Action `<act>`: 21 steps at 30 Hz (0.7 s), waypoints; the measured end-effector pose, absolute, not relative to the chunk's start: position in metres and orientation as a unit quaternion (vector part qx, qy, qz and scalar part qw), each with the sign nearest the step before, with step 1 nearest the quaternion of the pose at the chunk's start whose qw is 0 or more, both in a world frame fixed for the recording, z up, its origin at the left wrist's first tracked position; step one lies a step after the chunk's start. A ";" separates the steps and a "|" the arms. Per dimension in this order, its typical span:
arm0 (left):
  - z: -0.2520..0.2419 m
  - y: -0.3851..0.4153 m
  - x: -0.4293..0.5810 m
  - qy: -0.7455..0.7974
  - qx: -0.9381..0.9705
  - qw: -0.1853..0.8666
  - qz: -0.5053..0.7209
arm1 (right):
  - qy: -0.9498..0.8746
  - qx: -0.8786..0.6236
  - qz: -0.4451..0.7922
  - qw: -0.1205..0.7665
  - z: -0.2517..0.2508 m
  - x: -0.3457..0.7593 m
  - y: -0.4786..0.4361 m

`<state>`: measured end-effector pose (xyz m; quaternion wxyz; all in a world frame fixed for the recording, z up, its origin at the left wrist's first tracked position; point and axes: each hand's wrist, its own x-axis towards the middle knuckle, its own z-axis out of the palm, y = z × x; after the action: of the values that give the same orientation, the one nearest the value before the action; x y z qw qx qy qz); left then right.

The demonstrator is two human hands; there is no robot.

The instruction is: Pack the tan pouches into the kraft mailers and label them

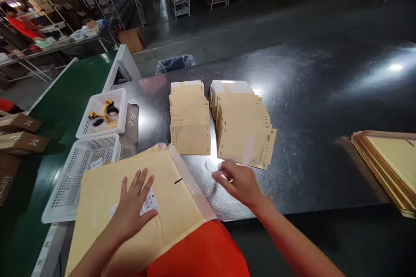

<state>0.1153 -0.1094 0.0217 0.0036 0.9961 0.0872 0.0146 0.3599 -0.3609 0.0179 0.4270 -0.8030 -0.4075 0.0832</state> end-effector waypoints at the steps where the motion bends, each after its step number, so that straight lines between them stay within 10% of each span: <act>1: 0.022 -0.109 0.115 0.087 0.996 0.005 0.012 | -0.426 -0.792 0.122 0.419 0.011 0.351 -0.352; 6: 0.024 -0.109 0.116 0.090 0.996 0.006 0.000 | -0.474 -0.729 0.224 0.440 -0.002 0.322 -0.322; 21: 0.019 -0.110 0.120 0.078 0.997 -0.002 -0.008 | -0.441 -0.873 0.008 0.206 0.010 0.339 -0.159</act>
<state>0.1196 -0.1103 0.0194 -0.0019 0.9969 0.0781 -0.0082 0.3388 -0.1587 0.0099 0.2058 -0.8735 -0.4412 0.0082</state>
